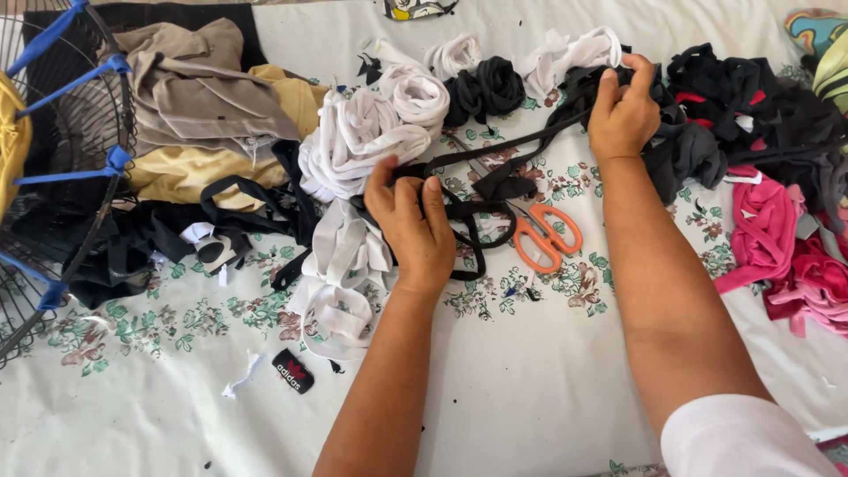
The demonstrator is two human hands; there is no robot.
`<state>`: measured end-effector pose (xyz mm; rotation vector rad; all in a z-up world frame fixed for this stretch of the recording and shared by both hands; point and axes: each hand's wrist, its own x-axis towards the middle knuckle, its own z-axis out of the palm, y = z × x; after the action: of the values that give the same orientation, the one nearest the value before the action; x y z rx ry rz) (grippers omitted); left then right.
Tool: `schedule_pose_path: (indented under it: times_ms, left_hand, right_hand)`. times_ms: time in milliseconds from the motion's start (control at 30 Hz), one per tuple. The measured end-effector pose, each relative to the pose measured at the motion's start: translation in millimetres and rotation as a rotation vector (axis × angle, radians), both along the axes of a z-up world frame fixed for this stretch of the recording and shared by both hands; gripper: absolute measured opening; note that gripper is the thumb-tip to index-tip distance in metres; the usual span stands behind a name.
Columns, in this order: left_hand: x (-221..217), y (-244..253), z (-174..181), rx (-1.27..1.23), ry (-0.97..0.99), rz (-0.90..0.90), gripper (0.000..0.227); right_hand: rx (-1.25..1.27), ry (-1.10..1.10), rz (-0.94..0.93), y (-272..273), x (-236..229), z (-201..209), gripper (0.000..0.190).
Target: The person repeatedly cuts black fabric strips into shorter pieces using orange-handled scissors. The person then folds and ties the cut pieces into small bundles, placing them on the table among other fabric scraps.
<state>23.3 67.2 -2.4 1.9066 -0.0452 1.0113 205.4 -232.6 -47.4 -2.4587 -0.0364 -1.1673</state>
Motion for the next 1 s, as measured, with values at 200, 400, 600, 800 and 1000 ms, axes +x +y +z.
schedule_pose_path:
  times_ms: [200,400,600,800,1000]
  left_hand:
    - [-10,-12,8,-0.132,-0.043,-0.257,0.013]
    - [-10,-32,-14,-0.515,0.037,-0.469,0.016]
    - [-7,-25,-3,-0.453,0.236,-0.32,0.02]
    - [-9,-25,1,-0.31,0.216,-0.265,0.021]
    - [1,-25,-13,-0.708,0.271,-0.539,0.024]
  right_hand:
    - [0.296,-0.014,0.496,27,-23,-1,0.014]
    - [0.057,0.156,0.928,160,-128,82,0.022]
    - [-0.221,-0.009,0.829,164,-135,99,0.033]
    - [-0.118,0.06,0.883,161,-131,99,0.039]
    - [-0.198,0.056,0.824,157,-128,93,0.036]
